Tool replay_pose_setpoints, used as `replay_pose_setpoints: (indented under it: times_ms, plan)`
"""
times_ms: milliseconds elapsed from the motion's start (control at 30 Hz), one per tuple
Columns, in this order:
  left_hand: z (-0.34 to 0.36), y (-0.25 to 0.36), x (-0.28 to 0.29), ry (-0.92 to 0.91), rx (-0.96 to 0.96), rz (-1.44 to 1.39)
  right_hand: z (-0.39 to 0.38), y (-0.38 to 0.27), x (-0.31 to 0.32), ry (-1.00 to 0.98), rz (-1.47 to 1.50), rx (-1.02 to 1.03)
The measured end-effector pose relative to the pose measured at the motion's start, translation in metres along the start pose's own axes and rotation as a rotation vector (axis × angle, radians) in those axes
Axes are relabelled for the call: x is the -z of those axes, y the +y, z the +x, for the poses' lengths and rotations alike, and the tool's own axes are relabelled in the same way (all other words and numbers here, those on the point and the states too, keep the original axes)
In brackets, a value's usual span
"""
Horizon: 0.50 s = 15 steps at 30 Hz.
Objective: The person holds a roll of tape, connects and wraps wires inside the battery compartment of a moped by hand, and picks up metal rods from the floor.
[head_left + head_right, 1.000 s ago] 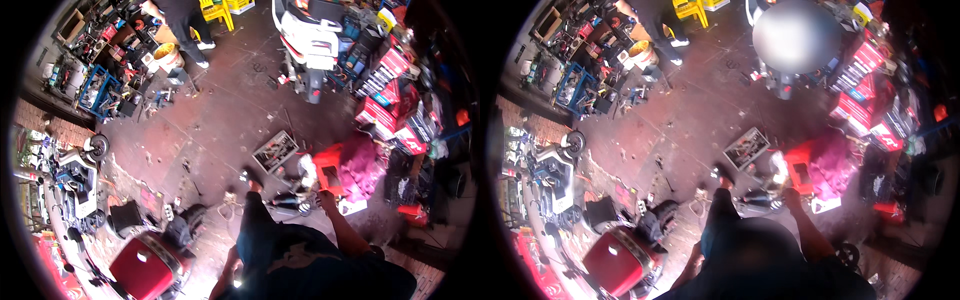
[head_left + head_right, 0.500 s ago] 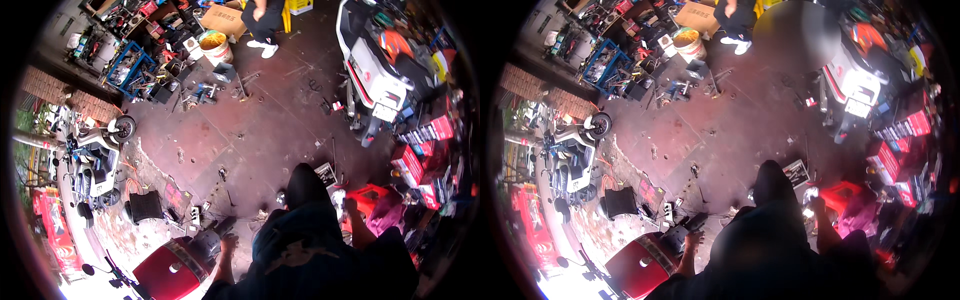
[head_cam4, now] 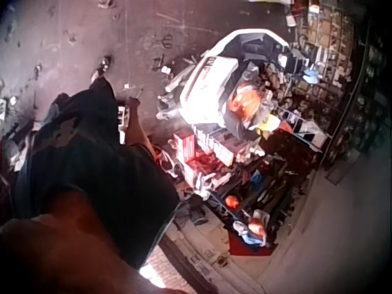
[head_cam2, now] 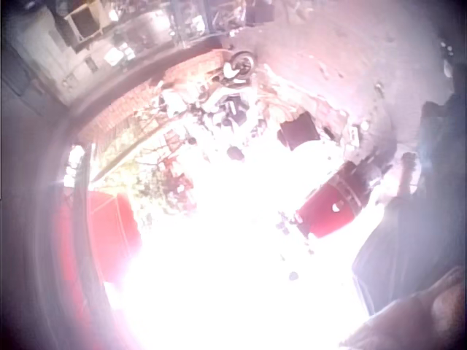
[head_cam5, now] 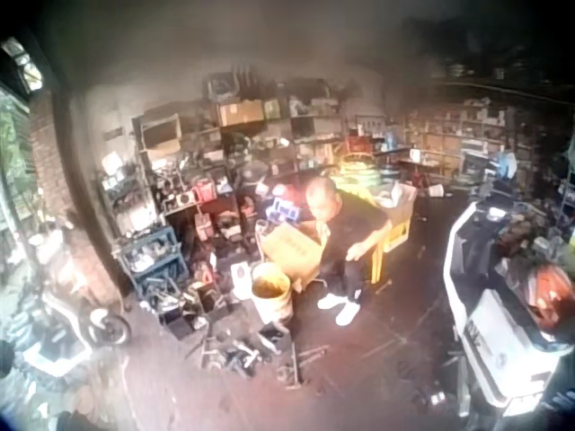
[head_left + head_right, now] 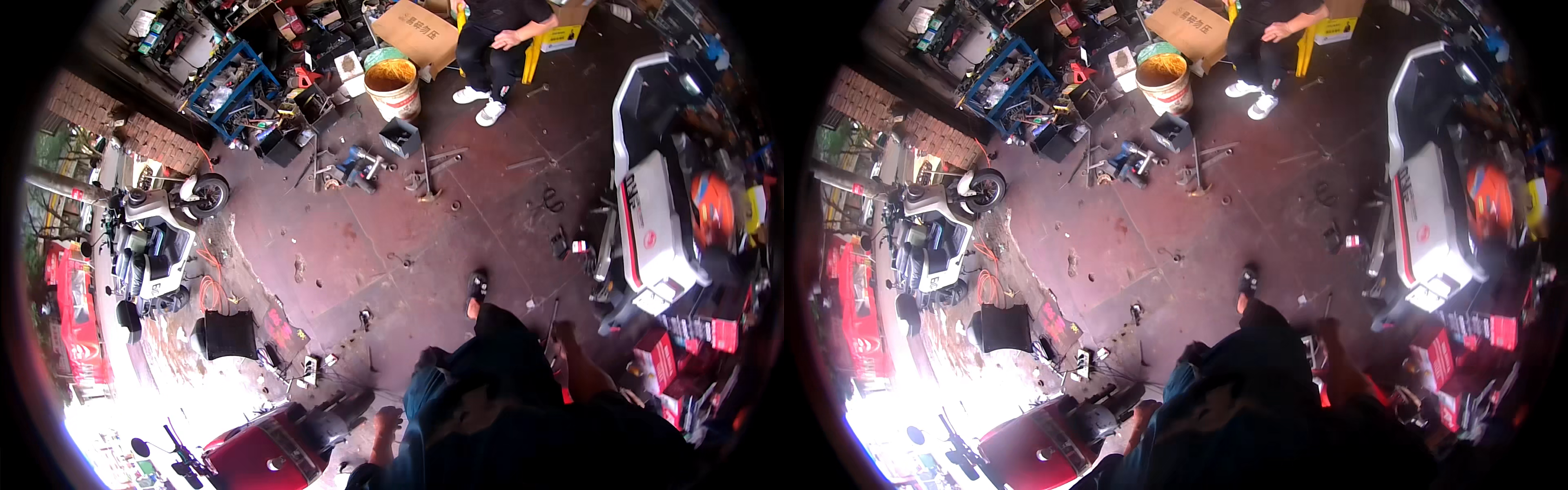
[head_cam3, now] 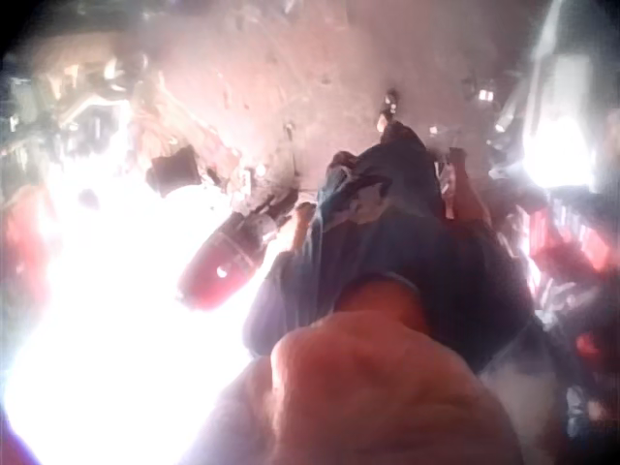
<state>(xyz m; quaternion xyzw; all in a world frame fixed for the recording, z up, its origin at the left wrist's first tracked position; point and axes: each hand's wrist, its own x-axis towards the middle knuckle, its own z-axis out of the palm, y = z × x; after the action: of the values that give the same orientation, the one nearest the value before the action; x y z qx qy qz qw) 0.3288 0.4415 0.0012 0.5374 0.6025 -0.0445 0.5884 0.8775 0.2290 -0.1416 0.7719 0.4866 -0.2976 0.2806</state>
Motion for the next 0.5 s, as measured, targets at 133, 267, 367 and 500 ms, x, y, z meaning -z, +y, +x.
replay_pose_setpoints:
  times_ms: [133,267,367,500]
  plan:
    - [0.022,0.074,-0.024,0.217,0.276,-0.291,0.081,0.031,0.207,0.423,1.801,-0.308]
    - [0.056,0.136,-0.028,0.304,0.389,-0.373,0.143,0.025,0.358,0.398,1.754,-0.011]
    - [0.091,0.157,-0.02,0.086,0.414,-0.003,0.196,-0.001,0.387,0.367,1.8,0.207]
    - [0.151,0.19,-0.003,0.13,0.343,-0.092,0.253,-0.027,0.369,0.526,1.149,0.112]
